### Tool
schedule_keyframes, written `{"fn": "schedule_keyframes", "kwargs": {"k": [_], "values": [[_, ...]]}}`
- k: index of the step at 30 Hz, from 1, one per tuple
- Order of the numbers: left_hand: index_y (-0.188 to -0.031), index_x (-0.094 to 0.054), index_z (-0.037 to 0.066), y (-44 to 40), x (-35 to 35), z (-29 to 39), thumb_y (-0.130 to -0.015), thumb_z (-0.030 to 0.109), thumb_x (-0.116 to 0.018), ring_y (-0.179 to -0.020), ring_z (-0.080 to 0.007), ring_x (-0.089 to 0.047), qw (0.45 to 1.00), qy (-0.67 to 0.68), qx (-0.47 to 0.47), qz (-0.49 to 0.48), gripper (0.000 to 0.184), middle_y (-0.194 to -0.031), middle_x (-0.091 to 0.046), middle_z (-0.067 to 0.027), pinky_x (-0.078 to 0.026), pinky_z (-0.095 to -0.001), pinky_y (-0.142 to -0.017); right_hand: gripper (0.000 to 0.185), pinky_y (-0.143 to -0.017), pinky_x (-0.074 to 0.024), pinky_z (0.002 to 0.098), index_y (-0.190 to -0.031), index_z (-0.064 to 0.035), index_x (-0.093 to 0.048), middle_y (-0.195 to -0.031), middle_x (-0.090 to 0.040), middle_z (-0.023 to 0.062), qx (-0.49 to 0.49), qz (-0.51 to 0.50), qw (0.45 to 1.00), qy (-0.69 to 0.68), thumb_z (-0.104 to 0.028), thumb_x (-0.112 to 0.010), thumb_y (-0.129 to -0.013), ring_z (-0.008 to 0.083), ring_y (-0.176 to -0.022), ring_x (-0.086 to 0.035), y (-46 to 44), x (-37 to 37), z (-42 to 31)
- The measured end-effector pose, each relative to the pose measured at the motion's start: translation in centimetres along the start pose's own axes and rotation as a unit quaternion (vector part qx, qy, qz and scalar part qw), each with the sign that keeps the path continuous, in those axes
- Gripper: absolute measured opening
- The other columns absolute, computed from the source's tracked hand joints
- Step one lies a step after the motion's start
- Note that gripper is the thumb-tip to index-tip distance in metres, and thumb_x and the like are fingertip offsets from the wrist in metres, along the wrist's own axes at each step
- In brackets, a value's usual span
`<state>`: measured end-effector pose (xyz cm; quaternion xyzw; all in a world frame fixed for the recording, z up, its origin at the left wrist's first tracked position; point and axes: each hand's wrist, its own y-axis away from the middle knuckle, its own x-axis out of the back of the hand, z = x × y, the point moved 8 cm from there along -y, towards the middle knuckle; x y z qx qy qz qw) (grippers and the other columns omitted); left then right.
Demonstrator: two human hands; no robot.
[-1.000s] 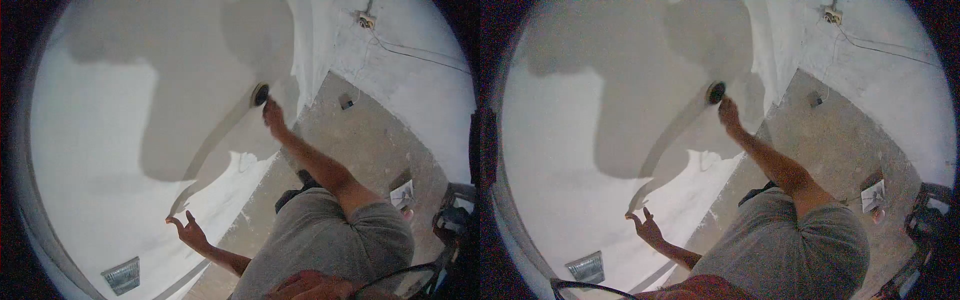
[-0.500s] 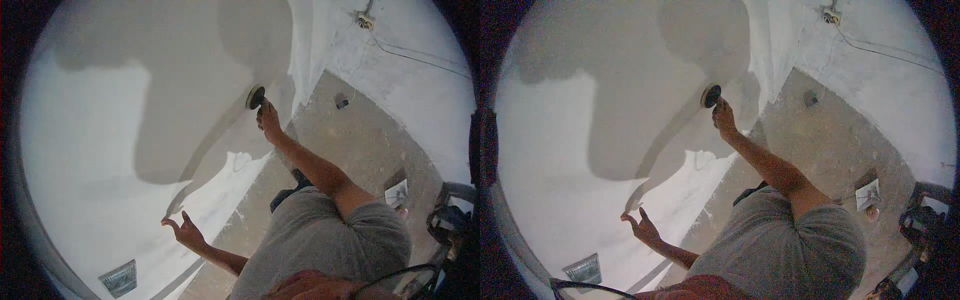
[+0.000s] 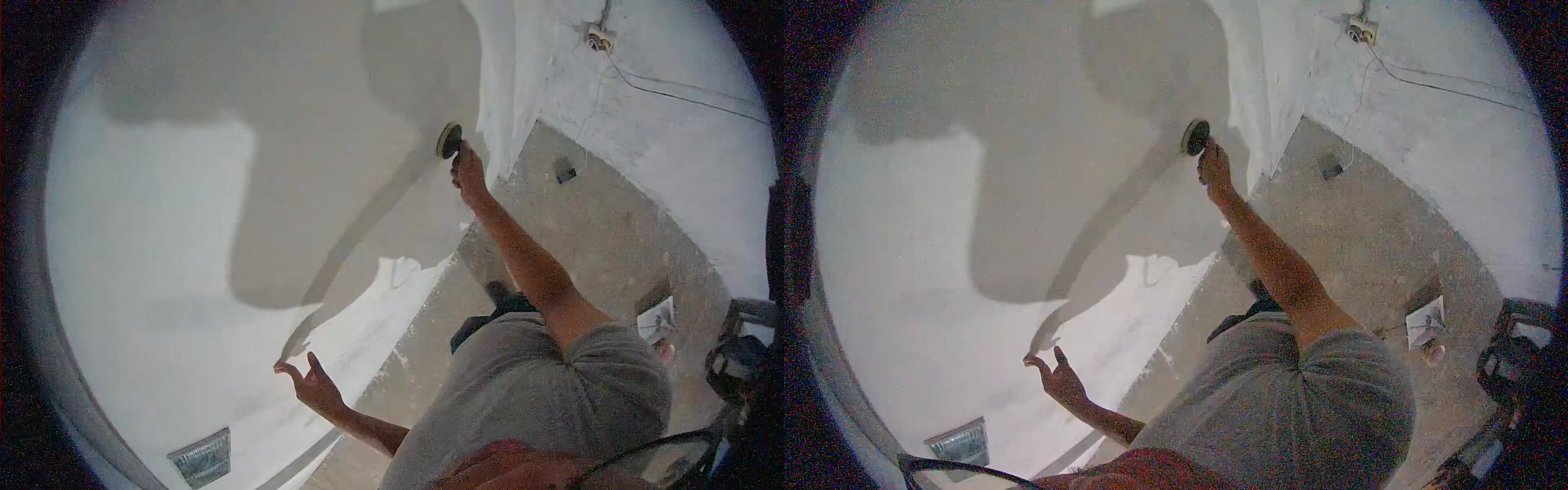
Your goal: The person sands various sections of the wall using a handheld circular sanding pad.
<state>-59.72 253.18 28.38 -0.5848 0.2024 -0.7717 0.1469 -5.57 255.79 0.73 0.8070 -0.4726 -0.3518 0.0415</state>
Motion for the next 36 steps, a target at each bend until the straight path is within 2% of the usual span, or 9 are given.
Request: {"fn": "schedule_keyframes", "kwargs": {"k": [4, 12, 13, 20, 28, 30, 31, 33, 36], "values": [[-0.156, -0.014, 0.009, -0.1, 0.2, -0.3, -0.097, 0.030, -0.064, -0.072, -0.0049, -0.053, 0.991, 0.022, 0.099, -0.082, 0.080, -0.146, -0.044, -0.0214, -0.051, -0.0279, -0.066, 0.033, -0.039, -0.0329, 0.0272, -0.089, -0.0190, -0.048, -0.064, -0.044, -0.0035, 0.027, 0.038, 0.998, -0.040, -0.050, -0.045, -0.101, 0.0099, -0.048, -0.042, -5.8, 2.9, -1.7], [-0.156, -0.018, 0.011, 0.1, -1.6, -4.2, -0.095, 0.034, -0.065, -0.083, -0.0207, -0.071, 0.999, 0.049, -0.014, 0.015, 0.080, -0.149, -0.041, -0.0180, -0.056, -0.0330, -0.065, 0.033, -0.039, -0.0302, 0.0256, -0.096, -0.0180, -0.050, -0.059, -0.041, -0.0053, 0.048, -0.086, 0.995, 0.030, -0.051, -0.046, -0.100, 0.0088, -0.044, -0.037, 3.2, -0.5, 1.4], [-0.156, -0.018, 0.011, -0.1, -1.0, -3.6, -0.095, 0.034, -0.065, -0.083, -0.0207, -0.071, 0.998, 0.054, -0.012, 0.026, 0.080, -0.149, -0.041, -0.0180, -0.056, -0.0330, -0.065, 0.036, -0.041, -0.0311, 0.0250, -0.101, -0.0179, -0.049, -0.062, -0.042, -0.0049, -0.034, -0.108, 0.994, -0.008, -0.054, -0.047, -0.099, 0.0084, -0.049, -0.040, 3.8, -1.2, 2.8], [-0.155, -0.021, 0.010, 0.0, -0.6, -3.4, -0.094, 0.036, -0.065, -0.108, -0.0305, -0.066, 0.992, 0.059, 0.093, -0.057, 0.080, -0.154, -0.033, -0.0180, -0.059, -0.0329, -0.075, 0.041, -0.038, -0.0274, 0.0259, -0.084, -0.0198, -0.048, -0.060, -0.043, -0.0051, 0.072, 0.030, 0.997, -0.024, -0.059, -0.048, -0.097, 0.0082, -0.045, -0.038, -3.8, 1.5, 0.0], [-0.154, -0.020, 0.009, 0.3, -1.7, -5.1, -0.093, 0.036, -0.066, -0.112, -0.0333, -0.063, 0.996, 0.071, 0.051, 0.000, 0.080, -0.153, -0.034, -0.0189, -0.059, -0.0332, -0.076, 0.040, -0.037, -0.0271, 0.0256, -0.084, -0.0159, -0.052, -0.058, -0.045, -0.0041, 0.081, -0.083, 0.991, 0.066, -0.050, -0.041, -0.103, 0.0086, -0.040, -0.035, 6.9, -6.2, -2.2], [-0.154, -0.022, 0.008, 0.2, -0.1, -3.4, -0.094, 0.037, -0.064, -0.108, -0.0341, -0.065, 0.992, 0.080, 0.087, -0.046, 0.079, -0.152, -0.033, -0.0215, -0.061, -0.0329, -0.074, 0.044, -0.044, -0.0307, 0.0258, -0.083, -0.0125, -0.054, -0.060, -0.045, -0.0021, 0.476, 0.060, 0.855, 0.198, -0.048, -0.041, -0.104, 0.0094, -0.047, -0.037, 5.8, -6.2, -7.5], [-0.154, -0.022, 0.008, 0.2, 0.0, -3.6, -0.094, 0.037, -0.064, -0.108, -0.0341, -0.065, 0.992, 0.076, 0.090, -0.042, 0.079, -0.152, -0.033, -0.0215, -0.061, -0.0329, -0.074, 0.045, -0.069, -0.0464, 0.0380, -0.116, 0.0045, -0.057, -0.076, -0.054, 0.0080, 0.368, 0.005, 0.887, 0.279, -0.037, -0.043, -0.105, 0.0248, -0.075, -0.053, 1.0, -5.2, -5.2], [-0.153, -0.024, 0.008, 0.1, 0.1, -3.3, -0.094, 0.039, -0.064, -0.106, -0.0332, -0.066, 0.997, 0.071, 0.038, -0.012, 0.078, -0.153, -0.033, -0.0212, -0.060, -0.0330, -0.073, 0.044, -0.072, -0.0457, 0.0371, -0.119, 0.0059, -0.055, -0.077, -0.054, 0.0113, 0.285, 0.007, 0.950, 0.127, -0.035, -0.045, -0.105, 0.0239, -0.075, -0.051, 0.7, -5.0, -8.1], [-0.153, -0.026, 0.007, 0.1, 0.0, -3.6, -0.094, 0.037, -0.064, -0.104, -0.0332, -0.067, 0.994, 0.072, 0.076, -0.030, 0.076, -0.154, -0.031, -0.0207, -0.061, -0.0329, -0.072, 0.040, -0.077, -0.0449, 0.0351, -0.117, 0.0043, -0.052, -0.079, -0.053, 0.0124, 0.334, 0.053, 0.921, 0.191, -0.033, -0.047, -0.105, 0.0226, -0.076, -0.049, -0.3, -4.2, -8.2]]}}
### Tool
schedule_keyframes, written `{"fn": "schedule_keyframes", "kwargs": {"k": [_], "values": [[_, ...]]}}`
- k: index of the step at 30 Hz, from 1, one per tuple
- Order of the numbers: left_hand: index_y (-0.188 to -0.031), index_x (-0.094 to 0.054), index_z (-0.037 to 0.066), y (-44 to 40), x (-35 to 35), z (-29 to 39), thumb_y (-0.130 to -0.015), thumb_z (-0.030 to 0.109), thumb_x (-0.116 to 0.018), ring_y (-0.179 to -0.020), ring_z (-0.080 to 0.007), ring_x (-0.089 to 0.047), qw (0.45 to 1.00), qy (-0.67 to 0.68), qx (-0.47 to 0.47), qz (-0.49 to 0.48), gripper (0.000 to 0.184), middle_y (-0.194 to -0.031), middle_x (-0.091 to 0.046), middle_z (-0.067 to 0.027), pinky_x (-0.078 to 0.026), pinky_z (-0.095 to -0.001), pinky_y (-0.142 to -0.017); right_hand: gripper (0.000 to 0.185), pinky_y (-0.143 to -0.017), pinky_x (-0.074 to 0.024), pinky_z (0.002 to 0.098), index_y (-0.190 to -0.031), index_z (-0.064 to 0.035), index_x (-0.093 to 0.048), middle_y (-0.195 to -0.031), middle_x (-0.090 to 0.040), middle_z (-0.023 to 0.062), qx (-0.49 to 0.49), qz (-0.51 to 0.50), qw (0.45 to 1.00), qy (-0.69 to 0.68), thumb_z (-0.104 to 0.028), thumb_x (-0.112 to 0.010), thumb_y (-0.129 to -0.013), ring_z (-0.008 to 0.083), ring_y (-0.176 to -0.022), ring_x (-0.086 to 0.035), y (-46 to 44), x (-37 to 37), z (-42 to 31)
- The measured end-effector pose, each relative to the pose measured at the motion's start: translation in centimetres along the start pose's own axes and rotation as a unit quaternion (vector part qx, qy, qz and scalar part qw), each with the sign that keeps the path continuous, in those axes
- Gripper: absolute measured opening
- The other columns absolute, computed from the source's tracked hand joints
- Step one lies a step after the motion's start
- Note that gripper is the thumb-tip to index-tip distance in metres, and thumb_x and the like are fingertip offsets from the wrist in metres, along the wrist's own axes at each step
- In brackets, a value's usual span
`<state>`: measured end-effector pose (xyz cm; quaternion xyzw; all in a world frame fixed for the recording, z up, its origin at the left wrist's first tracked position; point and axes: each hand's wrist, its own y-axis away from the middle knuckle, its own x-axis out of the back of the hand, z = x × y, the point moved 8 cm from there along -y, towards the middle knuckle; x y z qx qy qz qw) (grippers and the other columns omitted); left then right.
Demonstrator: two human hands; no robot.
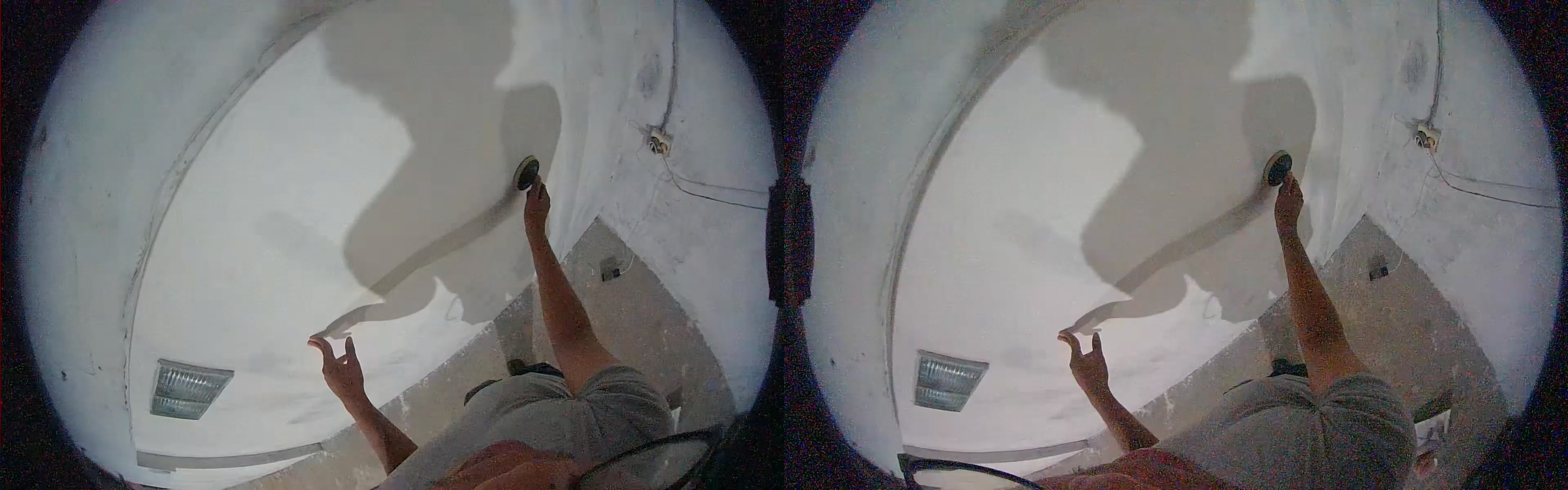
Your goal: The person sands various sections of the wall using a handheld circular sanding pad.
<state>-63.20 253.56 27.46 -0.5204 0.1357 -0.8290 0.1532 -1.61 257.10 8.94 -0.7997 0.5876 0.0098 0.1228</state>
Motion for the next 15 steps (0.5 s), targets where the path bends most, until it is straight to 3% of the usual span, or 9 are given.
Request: {"fn": "schedule_keyframes", "kwargs": {"k": [4, 6, 7, 9, 10, 12, 13, 15], "values": [[-0.153, -0.024, 0.008, -0.1, 0.0, 0.1, -0.094, 0.034, -0.065, -0.103, -0.0346, -0.068, 0.999, 0.011, -0.030, 0.029, 0.077, -0.154, -0.030, -0.0206, -0.061, -0.0335, -0.072, 0.034, -0.080, -0.0464, 0.0350, -0.111, 0.0002, -0.050, -0.082, -0.054, 0.0116, -0.044, 0.007, 0.999, -0.003, -0.033, -0.048, -0.105, 0.0230, -0.079, -0.053, 0.0, -0.1, 2.2], [-0.153, -0.023, 0.008, 0.0, 0.4, 0.6, -0.094, 0.034, -0.065, -0.104, -0.0350, -0.067, 1.000, 0.002, -0.006, 0.010, 0.077, -0.154, -0.031, -0.0206, -0.061, -0.0341, -0.073, 0.035, -0.072, -0.0473, 0.0326, -0.112, -0.0021, -0.049, -0.080, -0.050, 0.0043, 0.146, 0.069, 0.986, -0.035, -0.035, -0.054, -0.102, 0.0180, -0.071, -0.049, -0.2, -0.1, -0.8], [-0.153, -0.023, 0.008, 0.0, 0.5, 0.7, -0.094, 0.033, -0.065, -0.104, -0.0354, -0.067, 1.000, -0.008, 0.012, -0.014, 0.078, -0.153, -0.031, -0.0207, -0.060, -0.0347, -0.074, 0.035, -0.072, -0.0473, 0.0326, -0.112, -0.0021, -0.049, -0.080, -0.050, 0.0043, 0.149, 0.065, 0.986, -0.038, -0.035, -0.054, -0.102, 0.0180, -0.071, -0.049, -0.2, -0.5, -1.6], [-0.153, -0.023, 0.008, 0.1, 0.6, 0.4, -0.094, 0.034, -0.065, -0.104, -0.0361, -0.067, 0.999, 0.014, 0.028, -0.024, 0.077, -0.153, -0.032, -0.0205, -0.060, -0.0351, -0.076, 0.037, -0.077, -0.0480, 0.0356, -0.112, -0.0014, -0.049, -0.083, -0.053, 0.0079, 0.107, 0.125, 0.986, -0.008, -0.035, -0.059, -0.100, 0.0227, -0.076, -0.053, 0.0, -0.4, -2.3], [-0.153, -0.023, 0.008, 0.1, 0.3, 0.2, -0.094, 0.034, -0.065, -0.104, -0.0367, -0.067, 0.998, 0.036, 0.040, -0.036, 0.077, -0.153, -0.033, -0.0203, -0.060, -0.0356, -0.078, 0.037, -0.077, -0.0480, 0.0356, -0.112, -0.0014, -0.049, -0.083, -0.053, 0.0079, 0.110, 0.122, 0.986, -0.011, -0.035, -0.059, -0.100, 0.0227, -0.076, -0.053, 0.6, -0.6, -4.8], [-0.153, -0.024, 0.007, 0.3, 1.1, 1.3, -0.094, 0.034, -0.065, -0.108, -0.0368, -0.065, 0.997, 0.040, 0.053, -0.041, 0.077, -0.153, -0.033, -0.0214, -0.059, -0.0359, -0.080, 0.040, -0.079, -0.0482, 0.0367, -0.111, -0.0003, -0.049, -0.088, -0.057, 0.0116, 0.030, 0.096, 0.994, -0.042, -0.037, -0.061, -0.098, 0.0244, -0.081, -0.057, 2.5, -1.2, -10.2], [-0.152, -0.025, 0.006, 0.3, 1.1, 1.8, -0.093, 0.034, -0.065, -0.112, -0.0368, -0.063, 0.996, 0.042, 0.062, -0.050, 0.077, -0.152, -0.033, -0.0225, -0.059, -0.0361, -0.081, 0.040, -0.079, -0.0482, 0.0367, -0.111, -0.0003, -0.049, -0.088, -0.057, 0.0116, 0.030, 0.096, 0.994, -0.043, -0.037, -0.061, -0.098, 0.0244, -0.081, -0.057, 2.1, -1.7, -11.1], [-0.151, -0.027, 0.004, 0.4, 0.9, 1.1, -0.093, 0.032, -0.065, -0.120, -0.0367, -0.057, 0.996, 0.074, 0.041, -0.034, 0.075, -0.152, -0.033, -0.0235, -0.056, -0.0372, -0.088, 0.043, -0.081, -0.0489, 0.0365, -0.110, 0.0003, -0.050, -0.093, -0.061, 0.0140, 0.146, 0.135, 0.979, -0.044, -0.038, -0.063, -0.097, 0.0245, -0.086, -0.060, 0.6, -2.7, -14.9]]}}
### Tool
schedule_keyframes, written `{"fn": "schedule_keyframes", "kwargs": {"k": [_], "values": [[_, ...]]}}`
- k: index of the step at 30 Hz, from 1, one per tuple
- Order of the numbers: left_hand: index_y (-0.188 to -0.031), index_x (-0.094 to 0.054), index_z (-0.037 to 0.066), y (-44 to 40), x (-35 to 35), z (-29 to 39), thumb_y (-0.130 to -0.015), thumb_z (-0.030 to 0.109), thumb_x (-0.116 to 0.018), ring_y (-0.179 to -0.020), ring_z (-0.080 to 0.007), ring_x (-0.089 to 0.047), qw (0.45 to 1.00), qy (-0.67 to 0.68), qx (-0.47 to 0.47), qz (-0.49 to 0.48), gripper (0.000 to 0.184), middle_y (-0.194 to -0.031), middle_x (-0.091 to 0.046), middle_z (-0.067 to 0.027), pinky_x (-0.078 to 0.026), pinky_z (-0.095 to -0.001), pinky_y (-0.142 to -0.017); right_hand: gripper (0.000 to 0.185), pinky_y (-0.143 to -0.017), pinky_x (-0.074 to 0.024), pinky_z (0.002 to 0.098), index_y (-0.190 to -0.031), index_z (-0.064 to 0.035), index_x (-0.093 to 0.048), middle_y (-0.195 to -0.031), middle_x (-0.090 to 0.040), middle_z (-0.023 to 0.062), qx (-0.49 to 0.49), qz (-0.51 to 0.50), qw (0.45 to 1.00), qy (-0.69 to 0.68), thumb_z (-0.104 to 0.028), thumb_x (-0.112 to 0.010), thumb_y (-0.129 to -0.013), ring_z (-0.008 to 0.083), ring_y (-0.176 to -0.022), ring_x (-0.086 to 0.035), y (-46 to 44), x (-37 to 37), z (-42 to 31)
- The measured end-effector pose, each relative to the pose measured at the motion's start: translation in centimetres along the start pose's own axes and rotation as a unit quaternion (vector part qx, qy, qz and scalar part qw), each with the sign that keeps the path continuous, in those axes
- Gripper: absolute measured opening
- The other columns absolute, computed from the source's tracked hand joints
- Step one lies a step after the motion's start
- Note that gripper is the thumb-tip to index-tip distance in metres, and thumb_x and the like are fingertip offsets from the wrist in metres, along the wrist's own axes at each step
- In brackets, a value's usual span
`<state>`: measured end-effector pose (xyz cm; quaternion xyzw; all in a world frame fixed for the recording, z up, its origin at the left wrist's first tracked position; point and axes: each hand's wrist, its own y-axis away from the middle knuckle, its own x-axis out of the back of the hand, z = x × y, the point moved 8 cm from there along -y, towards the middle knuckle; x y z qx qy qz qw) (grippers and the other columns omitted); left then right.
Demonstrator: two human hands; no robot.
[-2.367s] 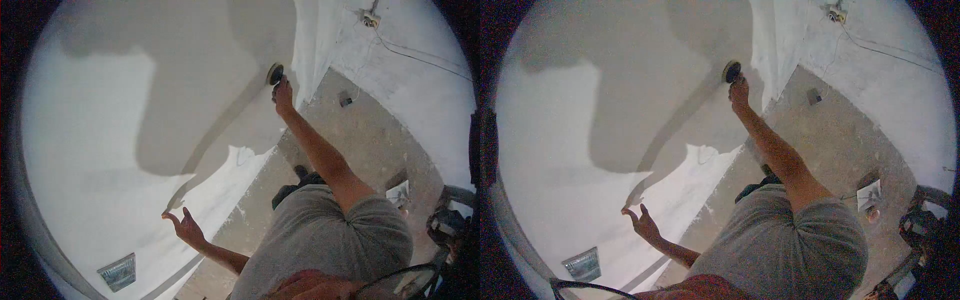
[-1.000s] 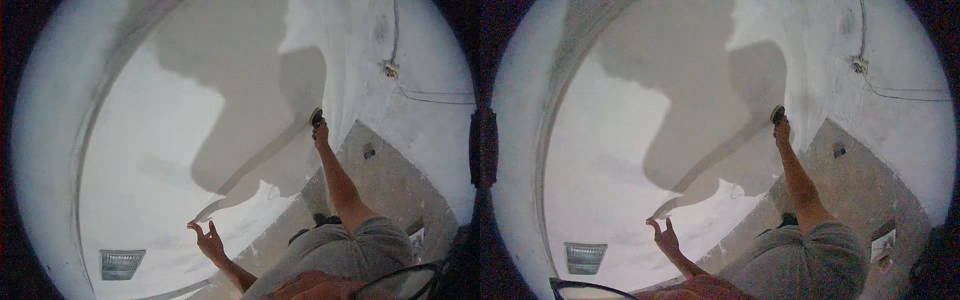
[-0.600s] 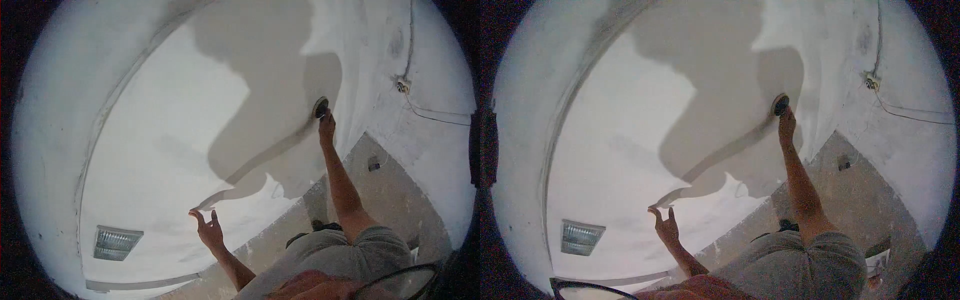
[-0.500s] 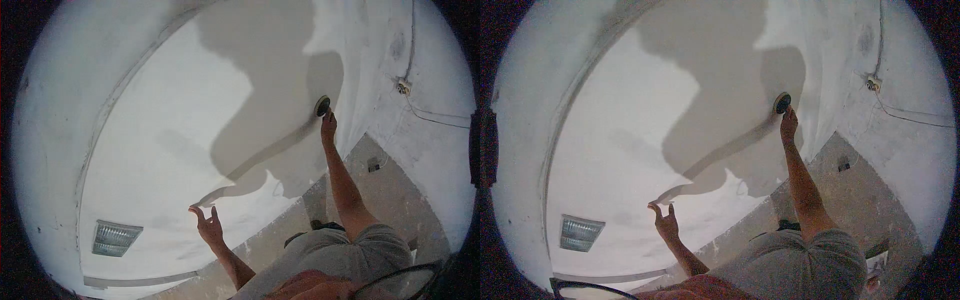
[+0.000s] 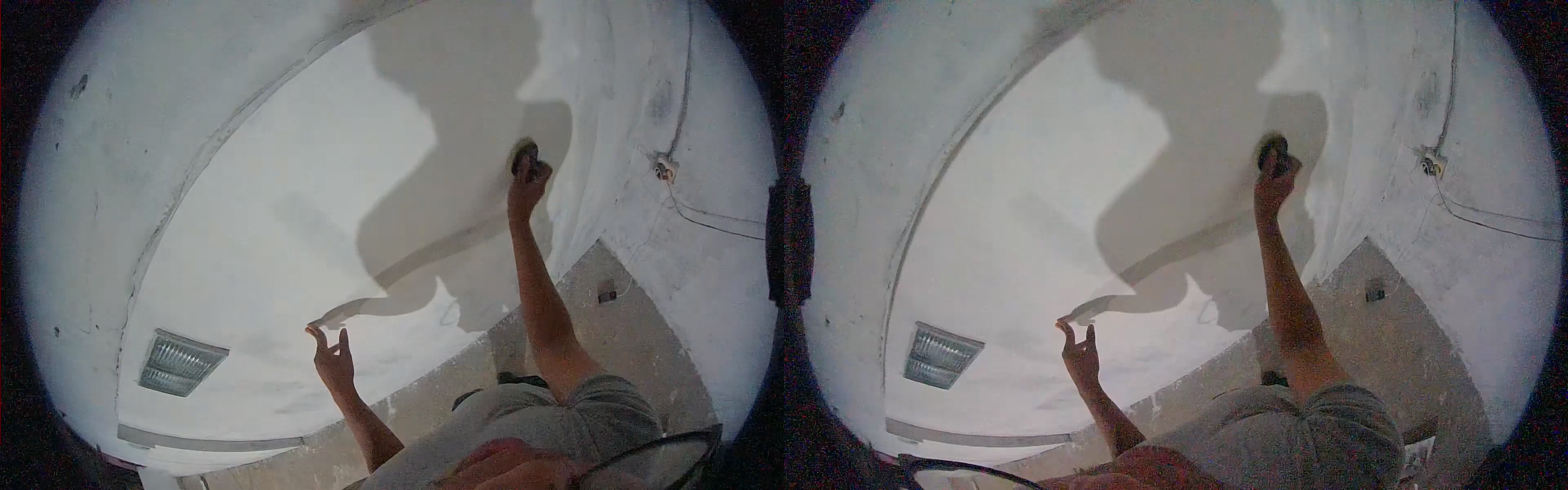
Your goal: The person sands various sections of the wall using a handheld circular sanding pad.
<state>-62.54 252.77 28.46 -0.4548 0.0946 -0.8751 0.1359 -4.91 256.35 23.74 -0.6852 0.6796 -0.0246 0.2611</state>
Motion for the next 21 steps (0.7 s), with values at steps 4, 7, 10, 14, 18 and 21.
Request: {"fn": "schedule_keyframes", "kwargs": {"k": [4, 7, 10, 14, 18, 21], "values": [[-0.148, -0.032, -0.002, 0.5, 1.5, 0.7, -0.093, 0.029, -0.067, -0.141, -0.0350, -0.034, 0.996, -0.035, -0.049, 0.062, 0.072, -0.152, -0.032, -0.0264, -0.040, -0.0415, -0.110, 0.045, -0.080, -0.0502, 0.0363, -0.112, -0.0006, -0.050, -0.092, -0.062, 0.0148, 0.069, -0.029, 0.994, -0.077, -0.038, -0.067, -0.094, 0.0246, -0.083, -0.061, -3.9, -4.3, -13.0], [-0.149, -0.028, -0.003, 0.5, 2.8, 1.5, -0.093, 0.029, -0.067, -0.145, -0.0355, -0.026, 0.994, -0.016, -0.057, 0.089, 0.076, -0.154, -0.027, -0.0259, -0.028, -0.0430, -0.118, 0.045, -0.075, -0.0514, 0.0368, -0.114, -0.0002, -0.050, -0.086, -0.062, 0.0128, 0.203, -0.081, 0.971, -0.094, -0.034, -0.070, -0.092, 0.0221, -0.077, -0.061, -2.4, -7.7, -21.0], [-0.151, -0.023, -0.003, -0.2, 2.7, 0.4, -0.093, 0.030, -0.067, -0.145, -0.0363, -0.026, 0.988, -0.042, -0.090, 0.115, 0.080, -0.157, -0.022, -0.0253, -0.030, -0.0437, -0.117, 0.042, -0.067, -0.0509, 0.0341, -0.113, -0.0006, -0.049, -0.078, -0.061, 0.0094, 0.288, -0.097, 0.950, -0.070, -0.031, -0.070, -0.093, 0.0188, -0.067, -0.058, -1.3, -7.9, -23.8], [-0.152, -0.023, -0.001, -0.5, 2.0, -0.1, -0.093, 0.028, -0.067, -0.144, -0.0369, -0.027, 0.991, -0.021, -0.075, 0.108, 0.079, -0.158, -0.018, -0.0245, -0.033, -0.0443, -0.115, 0.039, -0.069, -0.0520, 0.0395, -0.104, -0.0010, -0.052, -0.085, -0.064, 0.0169, 0.202, -0.097, 0.972, -0.068, -0.035, -0.068, -0.093, 0.0332, -0.076, -0.066, -4.8, -7.7, -22.3], [-0.153, -0.022, 0.002, -0.6, 1.8, -1.1, -0.093, 0.024, -0.068, -0.144, -0.0374, -0.027, 0.983, 0.031, -0.113, 0.142, 0.079, -0.159, -0.017, -0.0242, -0.034, -0.0452, -0.114, 0.039, -0.063, -0.0488, 0.0292, -0.106, -0.0015, -0.052, -0.073, -0.057, 0.0069, 0.322, -0.121, 0.938, -0.038, -0.032, -0.072, -0.091, 0.0160, -0.065, -0.055, -1.1, -8.0, -24.0], [-0.154, -0.022, 0.005, -0.5, 2.0, -0.3, -0.092, 0.020, -0.067, -0.144, -0.0372, -0.028, 0.985, 0.038, -0.094, 0.143, 0.078, -0.159, -0.019, -0.0224, -0.034, -0.0461, -0.114, 0.040, -0.064, -0.0502, 0.0299, -0.107, -0.0002, -0.052, -0.074, -0.057, 0.0072, 0.389, -0.124, 0.912, -0.030, -0.031, -0.071, -0.091, 0.0170, -0.064, -0.055, -1.8, -8.3, -23.6]]}}
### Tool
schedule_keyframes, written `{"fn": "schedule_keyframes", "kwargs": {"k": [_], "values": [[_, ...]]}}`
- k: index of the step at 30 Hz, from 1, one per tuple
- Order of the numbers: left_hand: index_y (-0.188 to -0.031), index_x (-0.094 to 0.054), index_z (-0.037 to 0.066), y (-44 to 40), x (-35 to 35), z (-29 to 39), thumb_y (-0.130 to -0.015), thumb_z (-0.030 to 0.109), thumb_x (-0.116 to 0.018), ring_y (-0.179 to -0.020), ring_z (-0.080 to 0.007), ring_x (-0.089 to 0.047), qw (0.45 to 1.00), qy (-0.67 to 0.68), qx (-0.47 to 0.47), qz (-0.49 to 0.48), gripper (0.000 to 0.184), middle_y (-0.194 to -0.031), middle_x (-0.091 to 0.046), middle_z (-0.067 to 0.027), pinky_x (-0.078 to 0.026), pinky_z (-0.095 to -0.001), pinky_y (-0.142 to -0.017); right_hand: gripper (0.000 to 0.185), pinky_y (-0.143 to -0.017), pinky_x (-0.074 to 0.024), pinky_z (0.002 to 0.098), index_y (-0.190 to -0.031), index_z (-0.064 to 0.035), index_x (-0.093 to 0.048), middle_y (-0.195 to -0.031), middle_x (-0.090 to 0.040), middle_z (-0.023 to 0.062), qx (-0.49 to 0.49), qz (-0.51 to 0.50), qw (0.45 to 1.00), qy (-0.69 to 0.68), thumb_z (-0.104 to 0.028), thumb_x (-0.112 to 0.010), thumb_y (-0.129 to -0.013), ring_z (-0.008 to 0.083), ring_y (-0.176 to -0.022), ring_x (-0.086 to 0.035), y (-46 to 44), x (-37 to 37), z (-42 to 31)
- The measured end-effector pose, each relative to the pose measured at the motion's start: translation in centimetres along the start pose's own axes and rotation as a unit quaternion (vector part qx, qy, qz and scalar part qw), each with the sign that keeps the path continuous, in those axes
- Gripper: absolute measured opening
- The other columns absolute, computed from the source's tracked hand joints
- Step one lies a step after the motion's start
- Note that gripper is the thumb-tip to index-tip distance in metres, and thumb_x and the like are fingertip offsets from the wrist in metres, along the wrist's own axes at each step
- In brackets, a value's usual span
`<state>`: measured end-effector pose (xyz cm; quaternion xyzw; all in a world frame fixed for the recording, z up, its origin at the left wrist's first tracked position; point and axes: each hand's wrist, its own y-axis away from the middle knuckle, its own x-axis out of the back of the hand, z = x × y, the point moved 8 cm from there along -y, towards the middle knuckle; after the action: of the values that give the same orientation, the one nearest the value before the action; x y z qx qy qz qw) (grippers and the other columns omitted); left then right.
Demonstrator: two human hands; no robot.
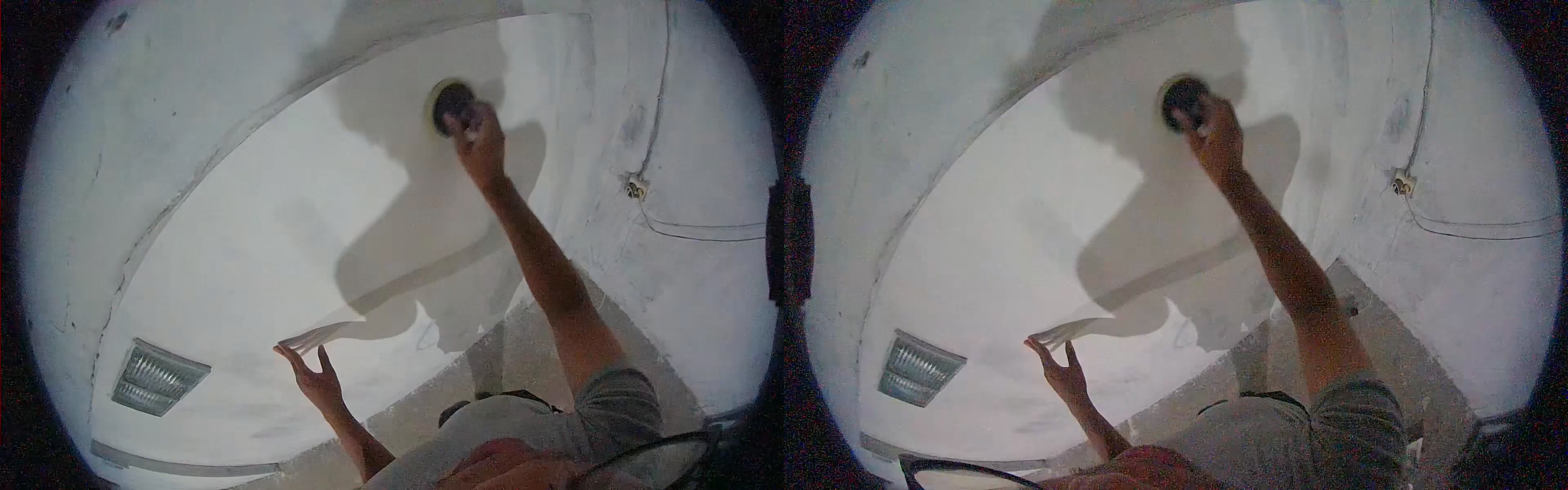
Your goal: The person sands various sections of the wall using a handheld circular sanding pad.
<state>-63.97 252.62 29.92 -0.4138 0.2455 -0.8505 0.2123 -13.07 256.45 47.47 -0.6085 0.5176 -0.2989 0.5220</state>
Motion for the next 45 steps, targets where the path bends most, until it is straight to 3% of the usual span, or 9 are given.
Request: {"fn": "schedule_keyframes", "kwargs": {"k": [5, 11, 12, 15, 17, 24, 30, 36, 45], "values": [[-0.153, -0.026, 0.006, 1.1, 0.1, -0.6, -0.092, 0.015, -0.066, -0.145, -0.0349, -0.028, 0.998, 0.027, -0.028, 0.042, 0.073, -0.157, -0.027, -0.0204, -0.032, -0.0462, -0.115, 0.038, -0.056, -0.0475, 0.0320, -0.100, -0.0028, -0.047, -0.071, -0.053, 0.0050, -0.170, 0.070, 0.981, -0.056, -0.033, -0.070, -0.093, 0.0143, -0.059, -0.049, -3.2, 1.3, 1.5], [-0.125, -0.059, -0.001, 6.6, -5.4, -2.1, -0.088, 0.003, -0.066, -0.116, -0.0326, -0.059, 0.984, 0.167, 0.011, -0.055, 0.038, -0.126, -0.062, -0.0170, -0.045, -0.0399, -0.101, 0.046, -0.067, -0.0504, 0.0306, -0.114, -0.0001, -0.050, -0.089, -0.059, 0.0109, 0.122, -0.018, 0.992, -0.008, -0.031, -0.074, -0.089, 0.0166, -0.069, -0.056, 0.7, -0.8, -5.2], [-0.119, -0.061, -0.002, 7.3, -5.7, -1.1, -0.087, 0.002, -0.066, -0.109, -0.0302, -0.062, 0.983, 0.173, -0.013, -0.055, 0.033, -0.119, -0.065, -0.0157, -0.048, -0.0377, -0.097, 0.044, -0.065, -0.0503, 0.0298, -0.113, -0.0001, -0.050, -0.087, -0.059, 0.0105, 0.041, -0.047, 0.998, 0.023, -0.029, -0.073, -0.090, 0.0154, -0.068, -0.056, -0.2, -0.8, -3.5], [-0.117, -0.063, 0.003, 8.9, -7.4, 0.0, -0.088, 0.003, -0.067, -0.110, -0.0285, -0.062, 0.959, 0.219, 0.017, -0.179, 0.029, -0.118, -0.065, -0.0140, -0.049, -0.0420, -0.094, 0.034, -0.055, -0.0472, 0.0258, -0.105, -0.0008, -0.047, -0.074, -0.059, 0.0078, -0.100, 0.026, 0.994, -0.025, -0.026, -0.067, -0.095, 0.0102, -0.062, -0.054, -4.0, 0.3, -1.3], [-0.115, -0.064, 0.005, 9.6, -8.1, 0.1, -0.088, 0.004, -0.068, -0.110, -0.0271, -0.062, 0.943, 0.256, 0.007, -0.213, 0.027, -0.119, -0.065, -0.0137, -0.050, -0.0448, -0.093, 0.044, -0.065, -0.0521, 0.0385, -0.106, 0.0008, -0.049, -0.078, -0.064, 0.0173, -0.173, 0.072, 0.982, -0.021, -0.038, -0.066, -0.094, 0.0302, -0.067, -0.064, -3.9, 0.4, -1.1], [-0.112, -0.065, 0.004, 9.5, -10.0, -0.3, -0.087, 0.005, -0.069, -0.094, -0.0256, -0.066, 0.909, 0.267, -0.098, -0.304, 0.025, -0.107, -0.069, -0.0114, -0.053, -0.0374, -0.085, 0.049, -0.067, -0.0540, 0.0431, -0.104, -0.0008, -0.046, -0.084, -0.065, 0.0204, -0.023, -0.124, 0.992, 0.013, -0.042, -0.068, -0.091, 0.0371, -0.077, -0.068, 1.0, -2.0, -8.2], [-0.108, -0.068, 0.003, 8.3, -9.6, 0.4, -0.087, 0.002, -0.066, -0.083, -0.0221, -0.066, 0.894, 0.296, -0.191, -0.278, 0.021, -0.094, -0.070, -0.0104, -0.053, -0.0357, -0.081, 0.048, -0.059, -0.0531, 0.0446, -0.106, -0.0007, -0.044, -0.076, -0.065, 0.0211, -0.179, 0.092, 0.979, 0.016, -0.040, -0.068, -0.092, 0.0371, -0.067, -0.068, -2.3, 1.0, -2.2], [-0.113, -0.066, 0.005, 9.1, -10.3, -1.0, -0.085, 0.000, -0.064, -0.084, -0.0218, -0.067, 0.878, 0.326, -0.151, -0.317, 0.028, -0.099, -0.070, -0.0101, -0.053, -0.0347, -0.080, 0.048, -0.058, -0.0529, 0.0421, -0.108, 0.0008, -0.045, -0.070, -0.065, 0.0188, -0.098, -0.091, 0.991, 0.017, -0.038, -0.068, -0.092, 0.0340, -0.063, -0.068, 1.5, -0.6, -9.9], [-0.118, -0.064, 0.005, 9.5, -9.1, -2.4, -0.085, -0.001, -0.064, -0.080, -0.0203, -0.066, 0.887, 0.307, -0.117, -0.325, 0.034, -0.096, -0.069, -0.0088, -0.053, -0.0357, -0.078, 0.048, -0.062, -0.0528, 0.0411, -0.103, -0.0009, -0.044, -0.074, -0.063, 0.0192, -0.183, 0.056, 0.982, -0.007, -0.042, -0.067, -0.092, 0.0345, -0.067, -0.066, -0.7, 0.6, -4.8]]}}
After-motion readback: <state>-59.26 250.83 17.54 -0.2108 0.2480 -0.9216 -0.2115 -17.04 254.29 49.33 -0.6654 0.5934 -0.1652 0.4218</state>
